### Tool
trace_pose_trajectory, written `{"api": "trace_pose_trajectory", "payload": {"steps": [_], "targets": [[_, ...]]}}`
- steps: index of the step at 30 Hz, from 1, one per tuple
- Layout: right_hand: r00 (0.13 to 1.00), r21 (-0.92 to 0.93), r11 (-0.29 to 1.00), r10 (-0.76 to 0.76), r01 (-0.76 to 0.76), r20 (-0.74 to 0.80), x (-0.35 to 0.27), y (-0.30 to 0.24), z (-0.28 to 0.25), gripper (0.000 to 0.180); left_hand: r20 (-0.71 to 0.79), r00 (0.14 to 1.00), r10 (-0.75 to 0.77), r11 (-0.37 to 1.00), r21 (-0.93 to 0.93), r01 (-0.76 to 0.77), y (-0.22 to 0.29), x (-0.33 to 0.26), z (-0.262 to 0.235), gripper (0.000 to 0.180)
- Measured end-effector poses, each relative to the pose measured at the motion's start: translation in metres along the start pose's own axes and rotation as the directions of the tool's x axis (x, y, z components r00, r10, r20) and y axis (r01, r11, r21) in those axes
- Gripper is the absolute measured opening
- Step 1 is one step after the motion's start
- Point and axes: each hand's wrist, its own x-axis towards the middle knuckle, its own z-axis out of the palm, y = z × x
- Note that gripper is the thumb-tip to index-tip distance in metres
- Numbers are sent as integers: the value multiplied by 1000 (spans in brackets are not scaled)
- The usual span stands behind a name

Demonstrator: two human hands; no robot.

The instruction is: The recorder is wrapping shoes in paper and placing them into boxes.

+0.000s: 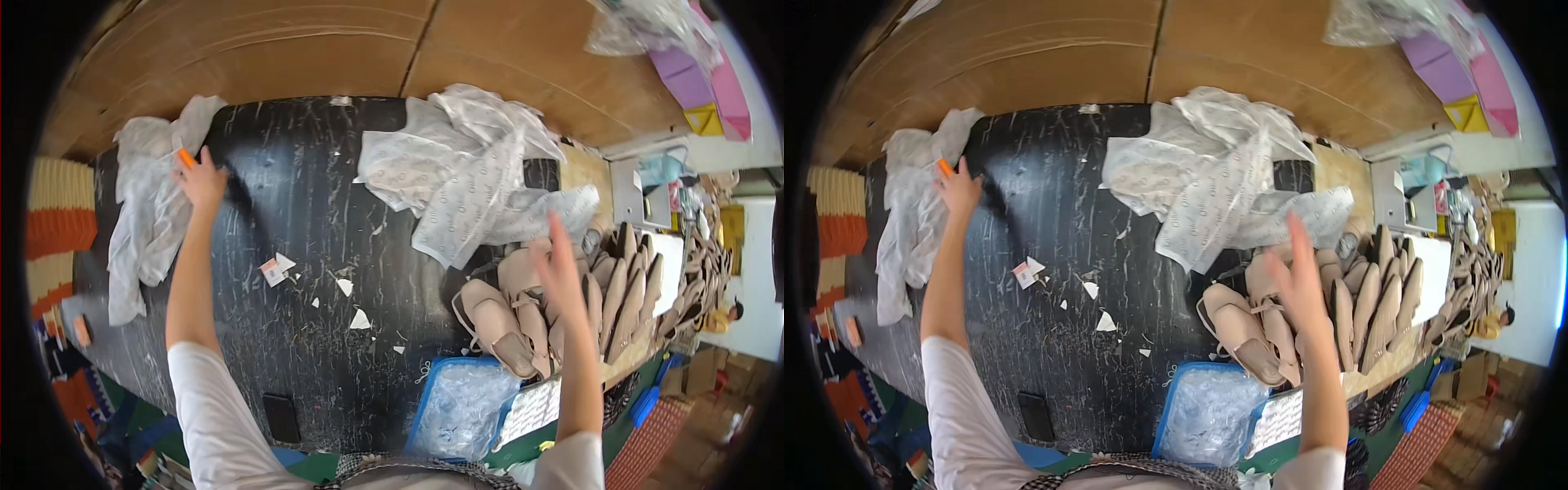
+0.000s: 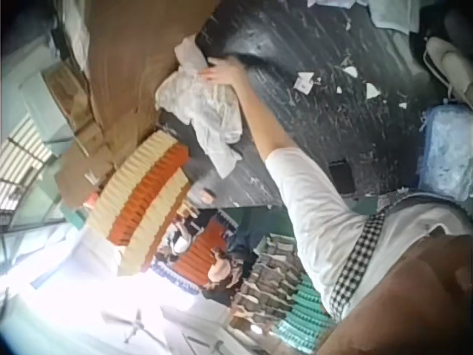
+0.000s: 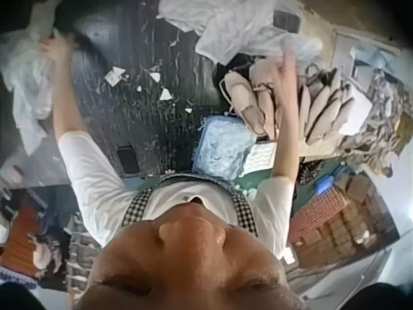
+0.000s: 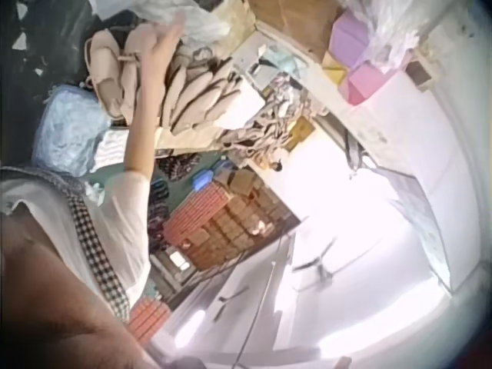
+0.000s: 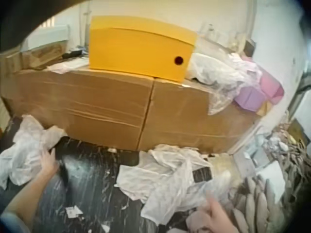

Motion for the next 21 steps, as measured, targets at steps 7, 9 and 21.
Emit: {"api": "trace_pose_trajectory", "payload": {"steps": [7, 9, 21], "targets": [[906, -267, 872, 424, -410, -7, 155, 129, 75, 108, -131, 745, 654, 422, -754, -503, 279, -68, -155, 88], [908, -213, 886, 420, -412, -12, 195, 111, 104, 103, -223, 753, 619, 179, -893, -412, 340, -85, -113, 83], [999, 9, 999, -44, 44, 29, 190, -60, 239, 92, 84, 971, 223, 448, -894, -26, 158, -153, -75, 48]]}}
